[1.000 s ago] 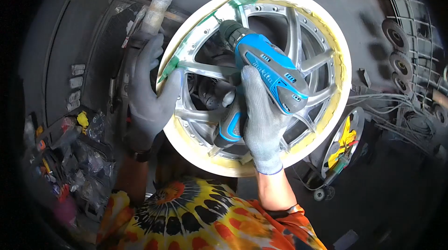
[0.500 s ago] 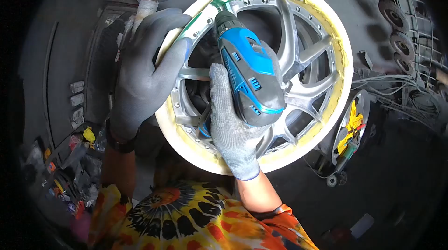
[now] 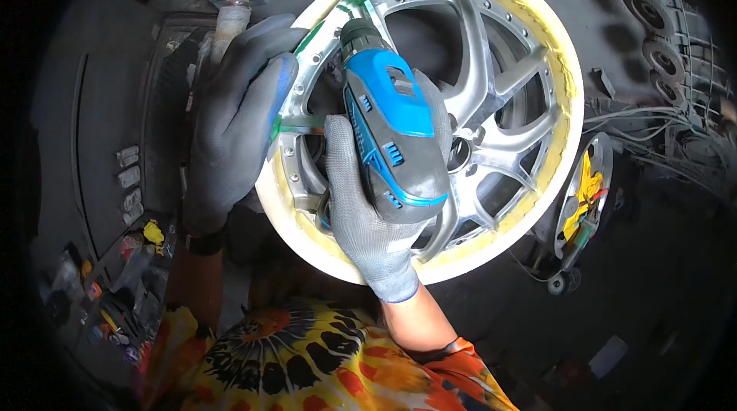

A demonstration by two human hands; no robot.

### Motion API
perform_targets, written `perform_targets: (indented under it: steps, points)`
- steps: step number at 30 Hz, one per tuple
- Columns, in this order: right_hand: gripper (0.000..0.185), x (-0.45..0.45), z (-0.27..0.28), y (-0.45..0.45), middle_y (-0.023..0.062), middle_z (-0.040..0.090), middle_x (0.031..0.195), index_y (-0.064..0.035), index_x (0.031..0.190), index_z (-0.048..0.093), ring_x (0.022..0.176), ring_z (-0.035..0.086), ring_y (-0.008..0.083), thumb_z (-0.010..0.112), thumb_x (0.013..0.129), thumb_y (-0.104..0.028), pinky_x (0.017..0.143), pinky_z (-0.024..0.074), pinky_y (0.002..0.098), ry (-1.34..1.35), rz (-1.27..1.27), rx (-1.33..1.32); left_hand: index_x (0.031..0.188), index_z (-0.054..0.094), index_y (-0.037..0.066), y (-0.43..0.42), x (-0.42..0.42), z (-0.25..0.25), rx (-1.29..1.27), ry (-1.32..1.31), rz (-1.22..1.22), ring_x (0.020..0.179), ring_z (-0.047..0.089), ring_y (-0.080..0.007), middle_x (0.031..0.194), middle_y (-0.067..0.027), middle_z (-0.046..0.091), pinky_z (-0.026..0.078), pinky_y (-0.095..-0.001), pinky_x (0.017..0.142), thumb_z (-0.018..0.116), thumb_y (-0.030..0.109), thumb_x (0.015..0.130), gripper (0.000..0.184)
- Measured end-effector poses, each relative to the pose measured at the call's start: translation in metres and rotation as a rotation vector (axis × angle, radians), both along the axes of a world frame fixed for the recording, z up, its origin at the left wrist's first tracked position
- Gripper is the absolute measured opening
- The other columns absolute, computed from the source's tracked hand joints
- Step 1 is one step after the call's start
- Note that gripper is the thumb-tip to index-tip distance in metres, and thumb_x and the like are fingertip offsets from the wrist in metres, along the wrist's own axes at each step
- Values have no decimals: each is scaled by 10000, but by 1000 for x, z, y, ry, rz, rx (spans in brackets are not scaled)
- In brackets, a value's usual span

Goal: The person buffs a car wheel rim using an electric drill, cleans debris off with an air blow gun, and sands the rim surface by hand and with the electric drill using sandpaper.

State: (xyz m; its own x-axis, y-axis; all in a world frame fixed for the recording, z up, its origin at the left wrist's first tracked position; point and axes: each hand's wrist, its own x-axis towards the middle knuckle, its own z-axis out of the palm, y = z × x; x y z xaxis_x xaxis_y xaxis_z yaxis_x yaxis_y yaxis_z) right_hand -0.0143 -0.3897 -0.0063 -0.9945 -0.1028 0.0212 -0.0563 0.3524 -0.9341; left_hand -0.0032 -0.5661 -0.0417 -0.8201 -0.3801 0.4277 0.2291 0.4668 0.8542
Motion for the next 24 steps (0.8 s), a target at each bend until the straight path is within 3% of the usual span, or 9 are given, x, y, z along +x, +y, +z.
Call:
perform_targets:
  steps: [6, 8, 10, 12, 17, 19, 23, 24]
  points:
    - [602, 0, 9, -8, 200, 648, 1353, 66, 1432, 550, 1169, 686, 243, 829, 911, -45, 993, 542, 351, -123, -68, -54, 1260, 646, -19, 4, 1, -3, 149, -12, -25, 1121, 687, -297, 1233, -187, 675, 533, -383, 980, 658, 70, 1034, 243]
    - [594, 4, 4, -4, 199, 663, 1339, 59, 1427, 560, 1144, 702, 241, 833, 912, -57, 971, 561, 346, 6, 10, 183, 1260, 646, -17, 4, 1, -2, 157, -4, -31, 1121, 686, -292, 1230, -183, 676, 534, -381, 977, 654, 72, 1038, 239]
    - [536, 0, 4, -4, 188, 693, 1290, 48, 1385, 607, 1116, 714, 230, 833, 911, -59, 967, 566, 351, 80, 31, 206, 1258, 647, -14, 3, 2, -1, 158, -21, -43, 1110, 686, -286, 1224, -174, 678, 536, -381, 971, 650, 70, 1043, 231]
    - [450, -6, 9, -10, 169, 720, 1243, 37, 1321, 658, 1072, 728, 215, 829, 914, -52, 942, 574, 341, 30, -32, -81, 1262, 646, -12, 2, 2, -4, 86, 7, -39, 1108, 686, -280, 1220, -173, 680, 537, -376, 967, 646, 69, 1046, 231]
    - [394, 0, 2, 3, 116, 765, 1136, 17, 1284, 684, 951, 745, 169, 829, 923, -49, 842, 600, 302, 17, -14, 40, 1275, 640, -5, 2, 1, -5, 26, 36, -46, 1096, 681, -250, 1214, -166, 681, 534, -357, 959, 634, 58, 1051, 232]
    - [395, -1, 8, -1, 108, 771, 1113, 19, 1282, 689, 937, 744, 163, 829, 916, -36, 844, 598, 303, -5, -13, -119, 1279, 638, -3, 4, 2, -2, 150, -7, -54, 1087, 670, -224, 1215, -154, 677, 525, -339, 959, 628, 51, 1053, 233]
    - [385, -8, 14, -2, 106, 770, 1124, 18, 1278, 695, 939, 743, 158, 824, 919, -33, 843, 595, 298, -82, -25, -149, 1278, 637, -5, 5, 1, -4, 146, 6, -49, 1074, 660, -206, 1206, -144, 672, 519, -329, 958, 620, 50, 1057, 228]
    - [383, -10, 10, -4, 104, 772, 1119, 17, 1279, 695, 940, 744, 157, 821, 921, -33, 844, 596, 299, 57, 12, -147, 1280, 637, -5, 5, 1, -4, 173, -9, -55, 1071, 660, -205, 1202, -142, 671, 519, -325, 957, 617, 54, 1060, 228]
